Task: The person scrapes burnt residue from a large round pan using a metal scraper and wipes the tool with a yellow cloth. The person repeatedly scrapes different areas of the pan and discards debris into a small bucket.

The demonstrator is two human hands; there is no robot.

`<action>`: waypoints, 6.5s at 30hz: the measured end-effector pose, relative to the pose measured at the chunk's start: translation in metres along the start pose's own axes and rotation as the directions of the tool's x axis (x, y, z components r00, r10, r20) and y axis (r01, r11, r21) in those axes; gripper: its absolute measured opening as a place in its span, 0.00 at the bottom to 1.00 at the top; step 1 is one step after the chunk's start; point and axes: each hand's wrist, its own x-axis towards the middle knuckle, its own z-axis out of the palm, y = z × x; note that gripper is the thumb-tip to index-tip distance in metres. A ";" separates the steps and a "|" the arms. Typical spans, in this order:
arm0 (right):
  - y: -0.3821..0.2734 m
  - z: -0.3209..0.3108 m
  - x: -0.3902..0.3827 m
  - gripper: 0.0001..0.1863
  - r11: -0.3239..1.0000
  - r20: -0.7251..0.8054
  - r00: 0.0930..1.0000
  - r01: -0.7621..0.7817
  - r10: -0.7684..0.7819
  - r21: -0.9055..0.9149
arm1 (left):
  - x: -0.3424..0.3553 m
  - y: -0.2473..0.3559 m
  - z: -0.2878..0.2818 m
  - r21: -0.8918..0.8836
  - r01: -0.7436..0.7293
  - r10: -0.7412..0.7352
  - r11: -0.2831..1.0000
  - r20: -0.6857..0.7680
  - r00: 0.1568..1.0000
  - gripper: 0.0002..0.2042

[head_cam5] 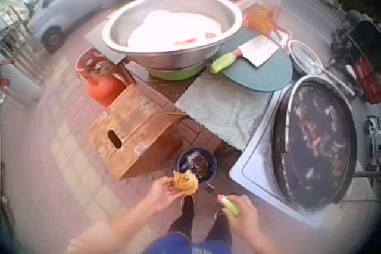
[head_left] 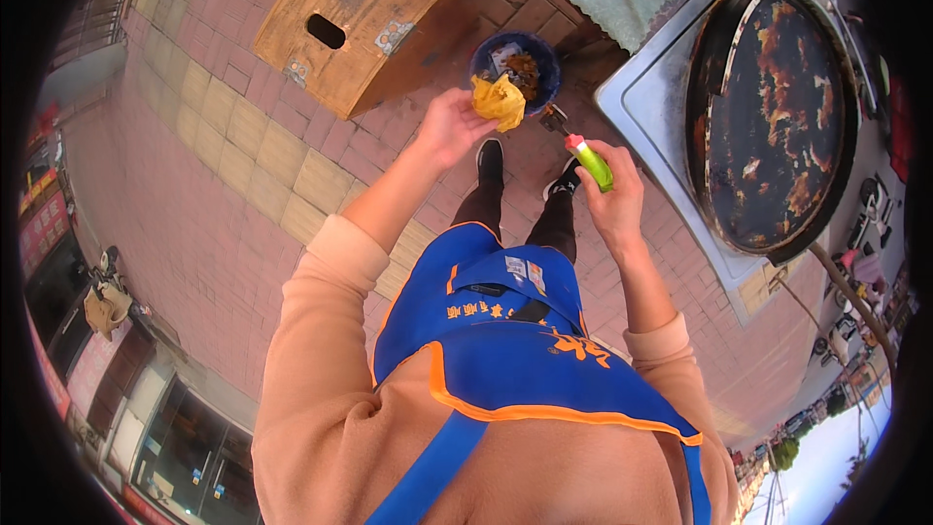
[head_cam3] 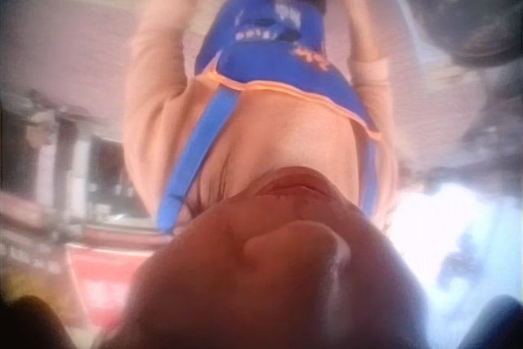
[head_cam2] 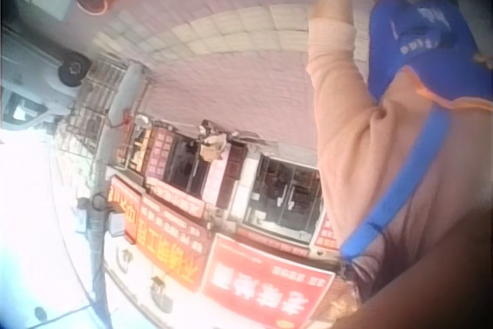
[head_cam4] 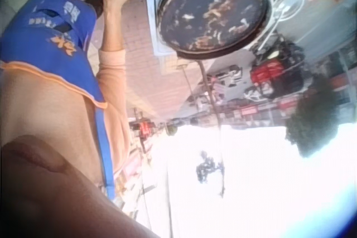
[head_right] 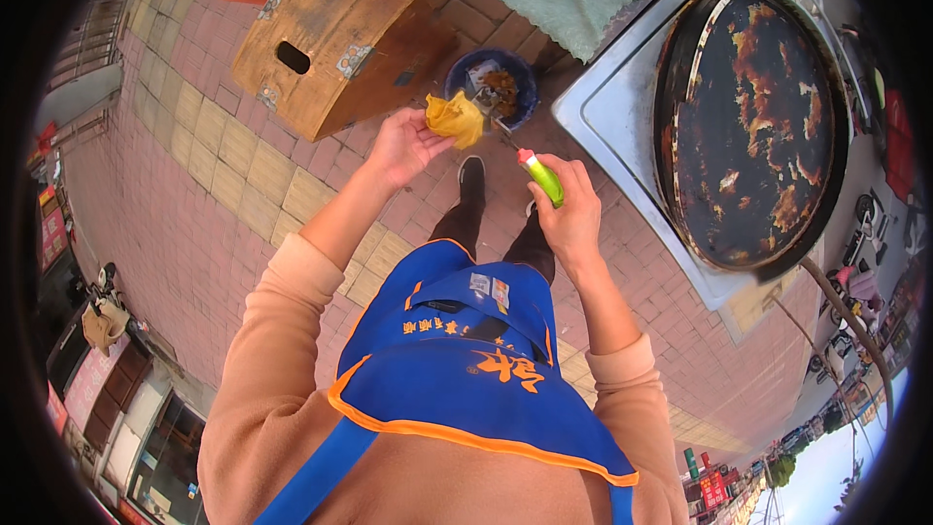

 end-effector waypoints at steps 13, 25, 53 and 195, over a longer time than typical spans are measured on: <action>0.102 0.061 -0.011 0.20 0.988 -0.068 0.987 -0.142 0.146 0.060 | 0.320 -0.085 -0.116 0.686 -0.005 0.307 0.728 -0.319 0.897 0.07; 0.132 0.068 -0.028 0.20 0.939 -0.005 0.947 -0.319 0.323 0.128 | 0.359 -0.115 -0.133 0.989 0.140 0.765 -0.048 -0.054 0.642 0.06; -0.120 -0.093 -0.061 0.17 0.456 0.254 0.946 -0.321 0.202 0.830 | -0.170 -0.028 0.110 0.063 -0.684 0.574 0.727 0.491 0.655 0.15; -0.136 -0.120 -0.066 0.21 0.985 -0.164 0.972 0.163 -0.171 -0.060 | -0.168 -0.030 0.094 0.489 -0.339 -0.002 0.803 0.572 0.820 0.16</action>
